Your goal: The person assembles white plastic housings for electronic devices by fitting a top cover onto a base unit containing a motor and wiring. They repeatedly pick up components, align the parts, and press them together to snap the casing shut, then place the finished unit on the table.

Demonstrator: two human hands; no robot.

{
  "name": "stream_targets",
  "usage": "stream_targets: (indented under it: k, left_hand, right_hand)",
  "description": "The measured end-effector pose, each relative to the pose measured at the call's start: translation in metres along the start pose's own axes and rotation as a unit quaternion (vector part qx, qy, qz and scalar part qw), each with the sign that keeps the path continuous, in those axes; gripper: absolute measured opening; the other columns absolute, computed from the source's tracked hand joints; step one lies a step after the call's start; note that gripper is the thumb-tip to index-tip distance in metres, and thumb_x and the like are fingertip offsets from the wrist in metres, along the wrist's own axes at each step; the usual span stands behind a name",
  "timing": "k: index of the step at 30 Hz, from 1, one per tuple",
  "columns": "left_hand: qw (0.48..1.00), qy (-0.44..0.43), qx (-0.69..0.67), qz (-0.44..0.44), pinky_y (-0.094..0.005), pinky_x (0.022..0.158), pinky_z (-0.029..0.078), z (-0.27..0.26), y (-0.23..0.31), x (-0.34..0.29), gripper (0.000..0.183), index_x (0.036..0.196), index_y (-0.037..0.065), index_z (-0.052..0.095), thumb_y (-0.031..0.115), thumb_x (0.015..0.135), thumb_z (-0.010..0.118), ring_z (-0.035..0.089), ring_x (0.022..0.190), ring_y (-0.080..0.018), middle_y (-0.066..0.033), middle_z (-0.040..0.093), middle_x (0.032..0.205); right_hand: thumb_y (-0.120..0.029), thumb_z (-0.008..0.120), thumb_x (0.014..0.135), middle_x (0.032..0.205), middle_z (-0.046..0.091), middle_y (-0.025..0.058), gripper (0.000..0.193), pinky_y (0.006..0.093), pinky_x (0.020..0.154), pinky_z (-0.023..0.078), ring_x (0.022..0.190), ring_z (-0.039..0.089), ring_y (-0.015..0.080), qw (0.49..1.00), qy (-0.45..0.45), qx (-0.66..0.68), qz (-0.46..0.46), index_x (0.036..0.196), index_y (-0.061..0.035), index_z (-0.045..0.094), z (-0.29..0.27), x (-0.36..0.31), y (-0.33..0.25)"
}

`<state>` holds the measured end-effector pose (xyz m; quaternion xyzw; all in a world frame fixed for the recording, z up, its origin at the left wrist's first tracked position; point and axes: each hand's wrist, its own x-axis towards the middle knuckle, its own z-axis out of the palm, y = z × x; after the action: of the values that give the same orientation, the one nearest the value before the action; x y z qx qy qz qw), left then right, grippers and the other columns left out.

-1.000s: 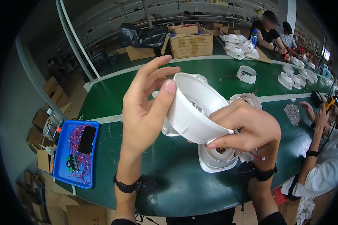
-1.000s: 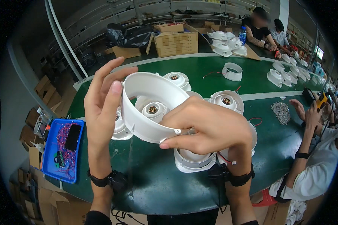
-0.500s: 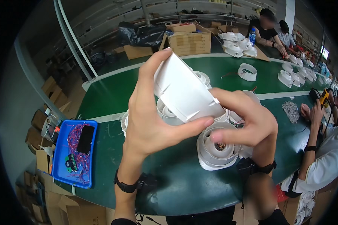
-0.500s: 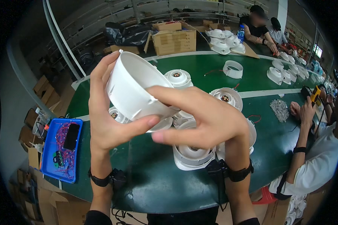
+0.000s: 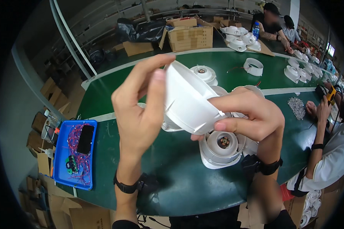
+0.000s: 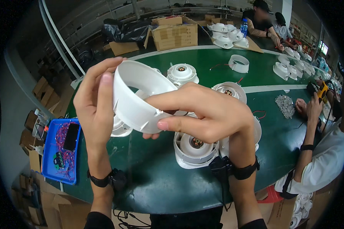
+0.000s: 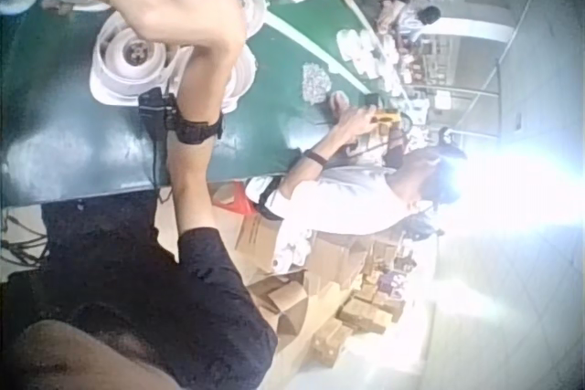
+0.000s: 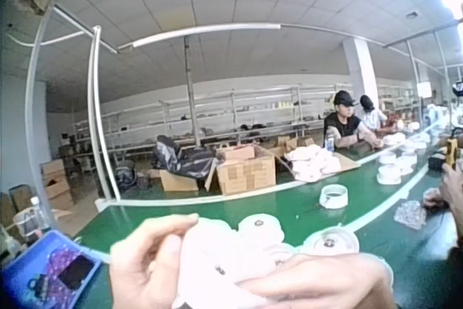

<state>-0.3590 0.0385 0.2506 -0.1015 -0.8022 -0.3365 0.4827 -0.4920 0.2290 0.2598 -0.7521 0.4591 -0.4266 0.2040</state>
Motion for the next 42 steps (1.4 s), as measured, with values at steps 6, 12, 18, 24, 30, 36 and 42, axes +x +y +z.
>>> stream_targets:
  k: [6,12,18,24,30,36,42]
  left_hand:
    - [0.993,0.063,-0.020,-0.098,-0.0278,0.077,0.054,-0.006,0.003,0.004,0.026,0.119,0.000,0.062,0.009,0.096,0.054,0.070,0.093,-0.0185,-0.0149,0.071,0.104]
    - [0.993,-0.108,-0.022,-0.042,-0.0358,0.096,0.047,-0.011,0.005,0.001,0.060,0.134,-0.001,0.052,0.028,0.085,0.071,0.062,0.112,-0.0240,-0.0175,0.062,0.123]
    - [0.978,-0.166,-0.084,-0.094,-0.0384,0.103,0.043,-0.017,0.009,0.004,0.068,0.140,-0.003,0.047,0.025,0.082,0.070,0.058,0.120,-0.0275,-0.0192,0.058,0.130]
    - [0.978,-0.184,-0.078,-0.064,-0.0394,0.104,0.043,-0.017,0.006,0.004,0.069,0.139,-0.003,0.046,0.022,0.079,0.068,0.057,0.123,-0.0290,-0.0204,0.054,0.134]
    - [0.981,-0.129,-0.122,-0.075,-0.0376,0.102,0.045,-0.010,0.007,0.000,0.055,0.126,0.001,0.055,0.013,0.075,0.071,0.062,0.110,-0.0238,-0.0135,0.063,0.118]
    - [0.976,-0.130,-0.145,-0.100,-0.0375,0.103,0.044,-0.007,0.006,0.002,0.054,0.125,0.001,0.055,0.012,0.075,0.071,0.062,0.111,-0.0234,-0.0127,0.062,0.119]
    - [0.979,-0.127,-0.134,-0.090,-0.0377,0.103,0.044,-0.007,0.006,0.001,0.053,0.125,0.001,0.056,0.011,0.075,0.072,0.061,0.114,-0.0239,-0.0126,0.062,0.120]
  right_hand:
    - [-0.011,0.052,0.098,0.097,0.071,0.0177,0.030,0.0340,0.082,0.054,0.091,0.070,0.0247,0.999,0.036,0.024,0.030,0.120,0.0074,0.058,-0.003,-0.005,-0.003]
    - [-0.011,0.052,0.098,0.095,0.071,0.0168,0.030,0.0337,0.079,0.055,0.086,0.070,0.0232,0.999,0.040,-0.002,0.026,0.120,0.0082,0.058,0.001,-0.002,-0.002]
    - [-0.012,0.053,0.098,0.093,0.071,0.0171,0.030,0.0337,0.076,0.055,0.083,0.069,0.0224,0.999,0.049,-0.013,0.005,0.119,0.0087,0.058,-0.003,-0.008,0.000]
    - [-0.011,0.052,0.098,0.091,0.071,0.0169,0.030,0.0333,0.073,0.055,0.079,0.069,0.0221,0.999,0.035,-0.029,0.002,0.120,0.0086,0.058,-0.003,-0.004,0.002]
    - [-0.008,0.051,0.097,0.091,0.070,0.0167,0.029,0.0331,0.073,0.055,0.079,0.069,0.0217,0.999,0.038,-0.025,0.014,0.120,0.0080,0.058,-0.001,-0.004,0.002]
    - [-0.007,0.051,0.096,0.091,0.070,0.0171,0.029,0.0339,0.073,0.055,0.079,0.069,0.0224,0.998,0.035,-0.051,0.015,0.120,0.0079,0.058,-0.004,-0.008,0.000]
    - [-0.008,0.052,0.095,0.091,0.071,0.0178,0.030,0.0338,0.073,0.056,0.080,0.069,0.0227,0.998,0.044,-0.038,0.014,0.119,0.0078,0.059,-0.003,-0.007,0.001]
